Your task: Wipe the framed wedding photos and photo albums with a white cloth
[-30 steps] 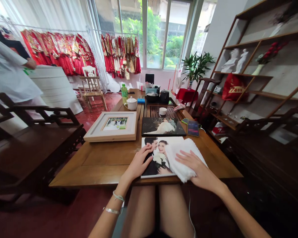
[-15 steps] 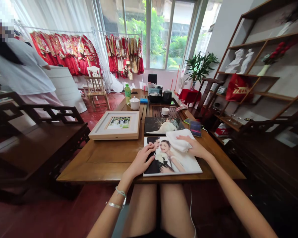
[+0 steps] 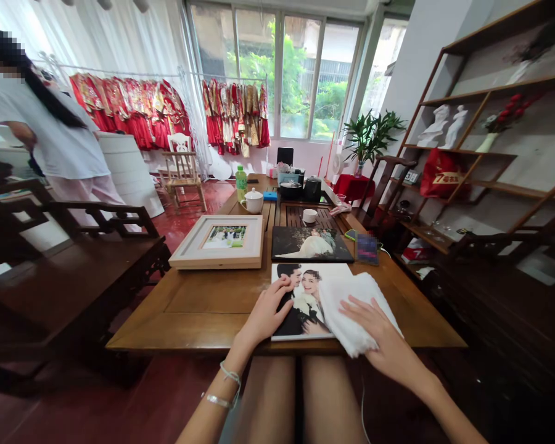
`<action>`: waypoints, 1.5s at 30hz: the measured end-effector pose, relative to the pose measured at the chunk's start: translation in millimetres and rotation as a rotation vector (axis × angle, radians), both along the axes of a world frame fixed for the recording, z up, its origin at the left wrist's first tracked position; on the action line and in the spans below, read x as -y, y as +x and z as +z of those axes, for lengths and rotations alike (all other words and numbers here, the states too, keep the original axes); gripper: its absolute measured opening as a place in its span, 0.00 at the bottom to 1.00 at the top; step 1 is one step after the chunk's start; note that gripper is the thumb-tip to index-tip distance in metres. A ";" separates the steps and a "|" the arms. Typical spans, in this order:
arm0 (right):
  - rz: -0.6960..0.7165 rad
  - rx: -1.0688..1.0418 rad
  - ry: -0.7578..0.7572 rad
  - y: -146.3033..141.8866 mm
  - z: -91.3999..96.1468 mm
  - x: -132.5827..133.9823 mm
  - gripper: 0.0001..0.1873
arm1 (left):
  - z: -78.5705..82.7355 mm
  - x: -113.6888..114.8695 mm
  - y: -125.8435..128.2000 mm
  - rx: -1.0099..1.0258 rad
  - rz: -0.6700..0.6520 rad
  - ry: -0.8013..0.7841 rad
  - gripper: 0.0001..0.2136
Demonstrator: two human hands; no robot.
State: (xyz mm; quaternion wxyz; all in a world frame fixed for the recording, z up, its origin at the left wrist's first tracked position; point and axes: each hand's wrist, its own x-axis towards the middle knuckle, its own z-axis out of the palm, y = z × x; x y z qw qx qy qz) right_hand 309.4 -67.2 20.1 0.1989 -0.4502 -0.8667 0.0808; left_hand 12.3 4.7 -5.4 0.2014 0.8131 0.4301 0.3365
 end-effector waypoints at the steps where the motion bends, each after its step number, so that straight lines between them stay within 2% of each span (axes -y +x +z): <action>1: 0.031 0.013 -0.010 0.9 0.9 12.2 0.45 | -0.7 -0.4 -0.3 0.000 -0.002 0.006 0.16; 4: 0.128 0.018 -0.049 2.2 4.2 26.8 0.40 | -3.6 -2.3 -1.4 0.010 -0.025 0.041 0.16; 6: 0.153 -0.022 -0.073 2.3 6.3 15.7 0.36 | -5.6 -3.7 -2.2 0.017 -0.038 0.057 0.17; 10: 0.110 -0.088 -0.095 -2.6 10.0 -42.4 0.33 | -7.6 -5.3 -3.5 0.028 -0.060 0.057 0.18; 13: 0.035 -0.035 -0.081 -14.5 13.2 -90.9 0.29 | -7.2 -5.6 -3.7 0.027 -0.064 0.035 0.17; 15: -0.042 -0.016 -0.057 -25.2 14.5 -113.3 0.30 | -6.3 -5.7 -3.4 0.027 -0.056 0.018 0.17; 17: -0.099 -0.014 -0.032 -35.5 14.4 -123.1 0.32 | -5.7 -5.9 -3.1 0.042 -0.053 0.016 0.17; 19: -0.116 -0.008 -0.020 -43.1 13.4 -118.7 0.34 | -5.7 -6.3 -2.8 0.062 -0.059 0.026 0.17; 21: -0.072 0.018 -0.026 -46.6 12.6 -100.6 0.37 | -6.7 -6.6 -2.7 0.075 -0.061 0.032 0.17; 26: 0.163 0.104 -0.047 -42.1 17.8 -20.4 0.49 | -9.5 -6.0 -1.9 0.079 -0.030 0.036 0.16; 29: 0.262 0.129 -0.087 -35.8 25.4 15.9 0.48 | -8.3 -4.7 -1.7 0.070 -0.023 0.031 0.16; 31: 0.301 0.123 -0.124 -30.6 28.9 21.4 0.45 | -6.2 -4.1 -1.7 0.062 -0.032 0.033 0.16; 34: 0.282 0.080 -0.159 -22.5 28.1 0.2 0.40 | -3.2 -3.9 -1.9 0.059 -0.061 0.047 0.16; 38: 0.100 0.054 -0.109 -20.3 22.9 -59.6 0.37 | -3.5 -4.8 -2.6 0.046 -0.069 0.048 0.16; 42: -0.064 0.070 -0.071 -34.2 22.9 -114.7 0.36 | -6.6 -6.5 -3.3 0.036 -0.070 0.052 0.16; 45: -0.100 0.067 -0.060 -47.2 23.1 -132.3 0.36 | -6.0 -6.2 -3.0 0.035 -0.068 0.052 0.16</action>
